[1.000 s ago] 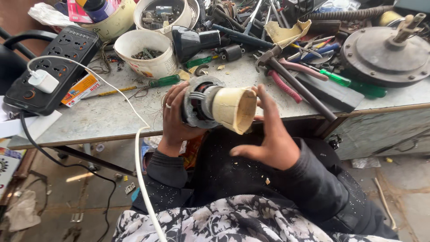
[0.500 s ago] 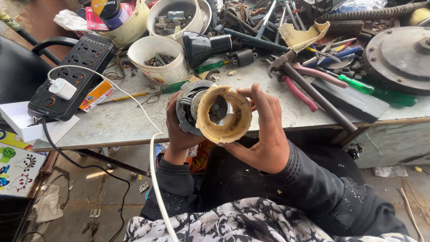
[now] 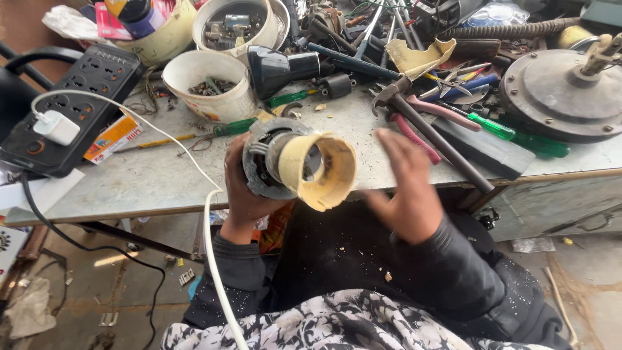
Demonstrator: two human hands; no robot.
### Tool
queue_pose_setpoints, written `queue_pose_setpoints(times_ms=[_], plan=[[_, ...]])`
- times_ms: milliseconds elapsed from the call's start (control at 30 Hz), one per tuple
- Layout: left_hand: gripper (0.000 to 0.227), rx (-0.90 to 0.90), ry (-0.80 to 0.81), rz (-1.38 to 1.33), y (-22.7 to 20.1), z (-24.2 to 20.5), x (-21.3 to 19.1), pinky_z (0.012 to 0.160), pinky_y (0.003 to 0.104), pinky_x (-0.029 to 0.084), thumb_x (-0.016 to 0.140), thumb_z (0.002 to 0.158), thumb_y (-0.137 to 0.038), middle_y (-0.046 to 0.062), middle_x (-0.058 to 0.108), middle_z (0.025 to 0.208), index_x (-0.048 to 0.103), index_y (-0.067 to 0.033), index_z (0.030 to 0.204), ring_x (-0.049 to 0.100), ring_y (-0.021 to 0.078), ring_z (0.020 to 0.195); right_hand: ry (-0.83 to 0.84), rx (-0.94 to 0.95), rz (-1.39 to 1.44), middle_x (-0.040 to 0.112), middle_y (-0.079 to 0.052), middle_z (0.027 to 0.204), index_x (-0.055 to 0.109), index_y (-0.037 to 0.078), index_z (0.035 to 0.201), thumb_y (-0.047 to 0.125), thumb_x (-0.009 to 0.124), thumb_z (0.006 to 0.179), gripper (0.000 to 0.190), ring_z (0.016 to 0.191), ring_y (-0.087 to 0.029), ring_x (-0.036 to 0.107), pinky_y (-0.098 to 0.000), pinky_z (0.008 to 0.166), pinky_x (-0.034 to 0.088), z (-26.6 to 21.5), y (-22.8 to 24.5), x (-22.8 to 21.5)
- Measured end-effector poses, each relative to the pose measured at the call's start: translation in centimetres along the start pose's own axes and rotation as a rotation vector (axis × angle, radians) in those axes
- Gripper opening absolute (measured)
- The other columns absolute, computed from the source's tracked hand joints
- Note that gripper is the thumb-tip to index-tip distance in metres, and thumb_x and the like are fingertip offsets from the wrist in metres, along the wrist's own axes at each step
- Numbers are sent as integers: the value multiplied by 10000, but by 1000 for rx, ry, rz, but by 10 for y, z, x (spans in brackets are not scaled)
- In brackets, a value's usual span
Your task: The person uses a hammer to strike a plastic component attached to a motor housing, attempting to dislodge it. After several impacts, the plastic piece is removed, and the person uses pliers to manipulate a metal ring on the exposed motor shaft.
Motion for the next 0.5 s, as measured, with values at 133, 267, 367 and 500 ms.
queue_pose_setpoints(times_ms=[133, 267, 367, 500], plan=[[1189, -117, -41, -61, 10, -6, -2, 1232, 473, 423, 1014, 646, -395, 156, 490, 1502, 333, -66, 1563, 513, 324, 1431, 16, 123, -396, 628, -136, 1206, 645, 78, 1324, 163, 792, 882, 473, 1143, -342, 574, -453, 982, 496, 1, -58, -6], [1163, -45, -77, 51, 6, -2, -7, 1218, 480, 414, 1013, 604, -327, 156, 489, 1474, 354, -71, 1527, 493, 328, 1412, 212, 233, -636, 659, -121, 1047, 670, 89, 1279, 222, 755, 854, 453, 986, -334, 630, -454, 812, 531, 8, -101, 25], [1120, -90, -99, -116, 10, -2, -3, 1224, 461, 447, 1017, 667, -292, 149, 472, 1488, 336, -72, 1528, 516, 291, 1420, 230, 197, -737, 669, -120, 1014, 651, 83, 1369, 153, 684, 935, 440, 949, -328, 667, -449, 774, 549, 18, -110, 44], [1123, -124, -146, -281, 19, -6, 1, 1198, 419, 469, 1013, 720, -297, 142, 449, 1502, 251, -84, 1516, 528, 252, 1376, 171, 351, -412, 686, -175, 1058, 652, 129, 1395, 167, 645, 968, 429, 927, -402, 665, -528, 780, 515, 25, -129, 39]])
Point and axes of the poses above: each hand's wrist, its own z-axis towards the middle knuckle, its own x-axis out of the palm, y = z × x, the point moved 8 cm from there along z, towards the middle knuckle
